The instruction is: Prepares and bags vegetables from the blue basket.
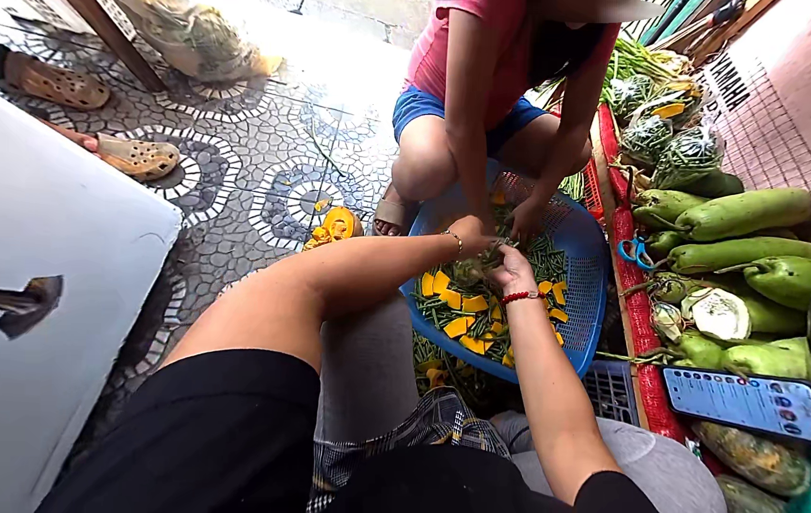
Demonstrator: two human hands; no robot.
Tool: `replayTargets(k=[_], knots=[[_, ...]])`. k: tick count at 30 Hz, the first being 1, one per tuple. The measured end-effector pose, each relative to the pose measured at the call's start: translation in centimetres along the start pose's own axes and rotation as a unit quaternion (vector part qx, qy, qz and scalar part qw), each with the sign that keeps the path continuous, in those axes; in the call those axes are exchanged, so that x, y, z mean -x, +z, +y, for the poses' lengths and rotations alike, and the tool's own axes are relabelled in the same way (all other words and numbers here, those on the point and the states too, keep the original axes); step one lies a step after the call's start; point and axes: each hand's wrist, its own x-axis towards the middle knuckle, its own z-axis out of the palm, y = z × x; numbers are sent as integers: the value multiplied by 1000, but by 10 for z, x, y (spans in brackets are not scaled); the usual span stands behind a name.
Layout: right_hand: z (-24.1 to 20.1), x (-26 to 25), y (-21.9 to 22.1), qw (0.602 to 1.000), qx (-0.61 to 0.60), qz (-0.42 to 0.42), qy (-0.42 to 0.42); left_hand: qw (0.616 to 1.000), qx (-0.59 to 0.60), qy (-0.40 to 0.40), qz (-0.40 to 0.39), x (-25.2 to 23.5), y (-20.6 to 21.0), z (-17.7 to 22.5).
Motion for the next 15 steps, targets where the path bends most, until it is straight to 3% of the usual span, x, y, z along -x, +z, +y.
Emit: replayTargets(k=[4,7,10,13,15], knots=[[-15,-4,-3,970,241,-36,-3,1000,3,-9,22,1,-9,2],[-29,-3,-12,848,518,-114,-30,996,49,-13,68,0,-16,2],[-45,5,-17,740,652,-151,-69,964,247,-72,70,-2,-15,3],[-56,11,-25,736,645,-177,-106,898,416,-136,49,0,-13,10],[-63,17,-35,759,581,-214,-201,882,447,-144,47,2,-16,11]])
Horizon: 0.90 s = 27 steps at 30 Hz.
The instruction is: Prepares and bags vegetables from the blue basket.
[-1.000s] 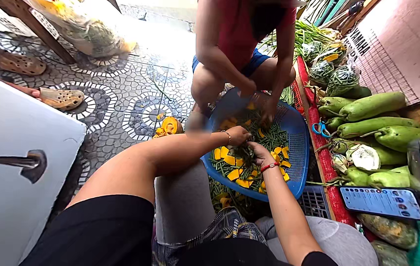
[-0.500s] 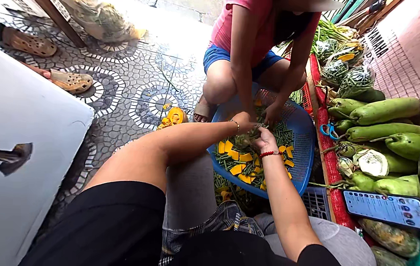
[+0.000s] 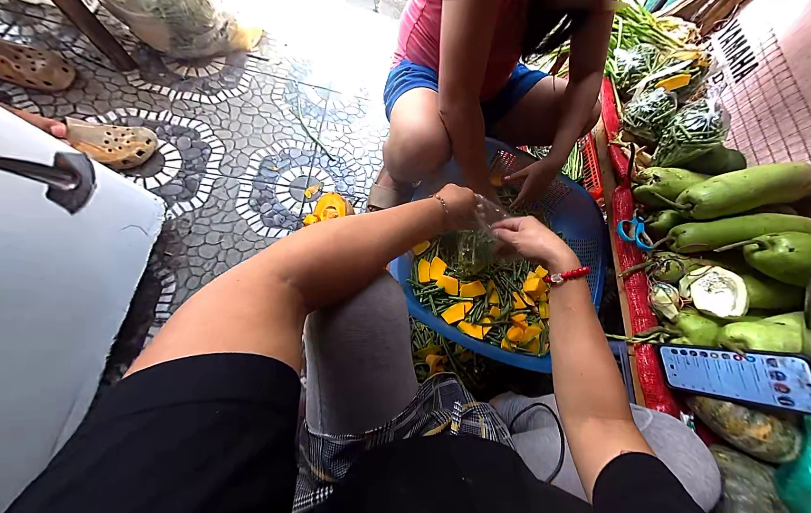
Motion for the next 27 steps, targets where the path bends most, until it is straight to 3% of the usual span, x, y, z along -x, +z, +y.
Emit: replayTargets(k=[2,4,5,9,12,16,21,24,27], knots=[[5,3,-9,983,-132,88,-87,999,-33,22,-1,-3,-6,-1],[17,-3,-17,938,-268,214,-53,996,-76,44,1,-3,-9,1],[32,-5,-20,934,-254,253,-1,995,-87,53,1,0,-11,3],[107,-16,8,964,-36,175,197,989,-105,106,18,10,-14,16],[115,-29,60,954,89,115,263,987,-99,119,49,10,-19,22],[76,-37,113,934,217,104,263,981,-89,135,103,-1,-22,23],[64,-33,114,940,240,58,235,975,-130,158,87,1,-9,20],[75,-36,115,936,214,89,264,959,-222,166,56,-1,-5,17],[84,-35,120,928,197,139,285,914,-370,159,43,-7,-12,12]])
